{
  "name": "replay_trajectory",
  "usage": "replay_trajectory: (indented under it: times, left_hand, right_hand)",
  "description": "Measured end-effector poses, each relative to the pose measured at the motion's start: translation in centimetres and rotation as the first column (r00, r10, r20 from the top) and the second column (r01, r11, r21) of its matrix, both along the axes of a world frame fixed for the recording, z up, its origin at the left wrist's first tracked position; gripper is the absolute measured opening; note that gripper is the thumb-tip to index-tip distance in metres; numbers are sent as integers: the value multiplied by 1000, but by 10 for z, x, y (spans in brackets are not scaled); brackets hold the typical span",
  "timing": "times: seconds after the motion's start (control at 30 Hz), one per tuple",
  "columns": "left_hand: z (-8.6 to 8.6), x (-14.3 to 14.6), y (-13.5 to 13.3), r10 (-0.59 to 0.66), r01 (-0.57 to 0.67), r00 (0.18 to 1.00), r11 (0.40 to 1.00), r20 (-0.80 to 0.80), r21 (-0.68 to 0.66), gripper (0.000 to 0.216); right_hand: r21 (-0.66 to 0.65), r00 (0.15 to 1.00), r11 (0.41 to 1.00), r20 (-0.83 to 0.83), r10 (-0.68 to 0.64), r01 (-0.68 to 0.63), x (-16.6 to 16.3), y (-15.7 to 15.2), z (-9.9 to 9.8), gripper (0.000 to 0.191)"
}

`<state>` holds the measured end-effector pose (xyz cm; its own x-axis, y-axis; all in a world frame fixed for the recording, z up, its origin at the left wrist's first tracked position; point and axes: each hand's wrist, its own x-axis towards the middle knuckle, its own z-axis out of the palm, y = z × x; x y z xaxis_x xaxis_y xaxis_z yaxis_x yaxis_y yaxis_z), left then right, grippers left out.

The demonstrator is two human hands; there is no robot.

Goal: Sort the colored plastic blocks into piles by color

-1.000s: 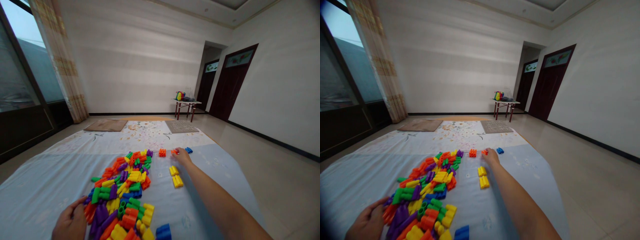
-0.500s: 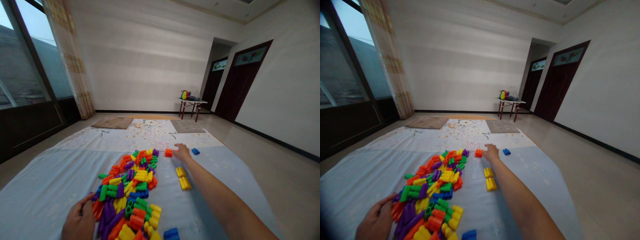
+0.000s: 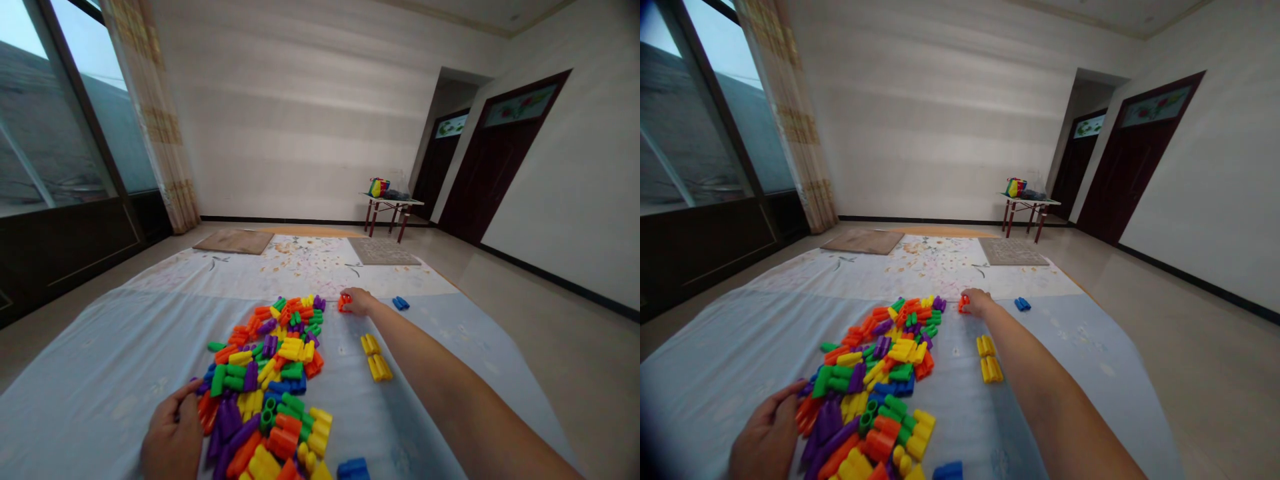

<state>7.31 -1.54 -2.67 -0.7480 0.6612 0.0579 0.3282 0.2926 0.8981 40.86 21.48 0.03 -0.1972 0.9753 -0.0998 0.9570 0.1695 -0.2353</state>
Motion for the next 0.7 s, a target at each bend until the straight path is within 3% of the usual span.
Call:
replay_trajectory:
  times: [0.23, 0.57, 0.7]
  left_hand:
    - [-1, -1, 0, 5, -5, 999, 1000, -31, -5, 42]
    - [-2, 0, 0, 1, 0, 999, 1000, -33, 22, 40]
    - [0, 2, 0, 1, 0, 999, 999, -34, 41, 39]
  right_hand:
    - [1, 1000, 1000, -28, 13, -13, -5, -2, 1, 68]
    - [-12, 999, 999, -9, 41, -41, -5, -4, 4, 64]
    - [38, 997, 997, -38, 68, -67, -8, -12, 16, 67]
